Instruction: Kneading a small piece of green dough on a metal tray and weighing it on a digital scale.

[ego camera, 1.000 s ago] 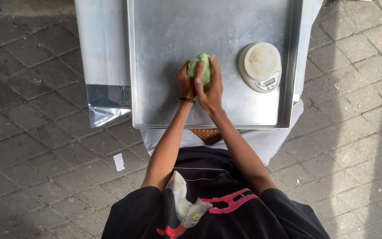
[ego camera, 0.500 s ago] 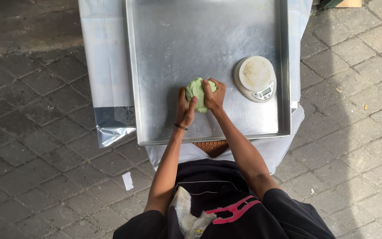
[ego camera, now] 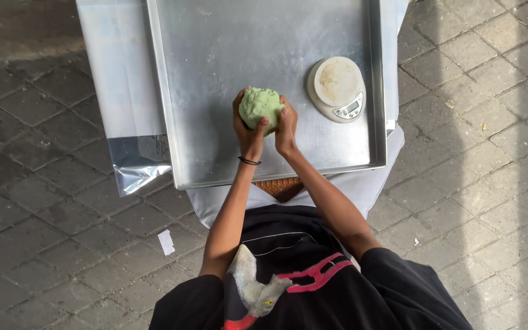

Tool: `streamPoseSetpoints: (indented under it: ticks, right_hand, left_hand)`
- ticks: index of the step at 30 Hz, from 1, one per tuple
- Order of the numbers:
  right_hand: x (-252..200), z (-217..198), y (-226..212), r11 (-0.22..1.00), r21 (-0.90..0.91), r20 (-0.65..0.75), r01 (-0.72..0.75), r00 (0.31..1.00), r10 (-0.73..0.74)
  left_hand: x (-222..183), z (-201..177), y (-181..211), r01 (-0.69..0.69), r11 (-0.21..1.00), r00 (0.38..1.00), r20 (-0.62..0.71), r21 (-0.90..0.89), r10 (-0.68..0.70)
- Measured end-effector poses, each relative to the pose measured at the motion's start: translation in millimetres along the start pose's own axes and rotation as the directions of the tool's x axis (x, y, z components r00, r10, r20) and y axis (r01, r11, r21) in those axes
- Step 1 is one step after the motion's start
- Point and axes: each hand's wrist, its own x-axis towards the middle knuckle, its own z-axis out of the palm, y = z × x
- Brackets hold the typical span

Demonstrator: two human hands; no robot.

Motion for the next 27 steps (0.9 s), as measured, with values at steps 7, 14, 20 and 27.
streamPoseSetpoints:
  ticks: [7,14,20,27]
  right_hand:
    - [0.6,-38.4,-30.6,0.902,-0.43,0.235,-0.023,0.962,0.136]
    - [-9.9,0.1,-76.8,0.838,-0.476,0.333,0.266,0.937,-0.108]
    - [-14.1,-14.8,-26.5,0.856,-0.505,0.191,0.109,0.981,-0.012]
    - [-7.8,-25.3,-4.1,0.97,-0.197,0.135,-0.139,0.977,0.168]
  left_hand:
    - [1.2,-29.6,-15.8,-0.022,0.991,0.989,-0.142,0.132,0.041]
    - [-6.8,-26.5,3.4,0.019,0.915,0.991,-0.127,0.403,0.036]
    - [-3.9,-22.8,37.8,-0.202,0.906,0.976,0.155,0.373,0.154]
    - [11.6,-19.6,36.8,-0.12,0.987,0.933,0.351,0.105,0.076]
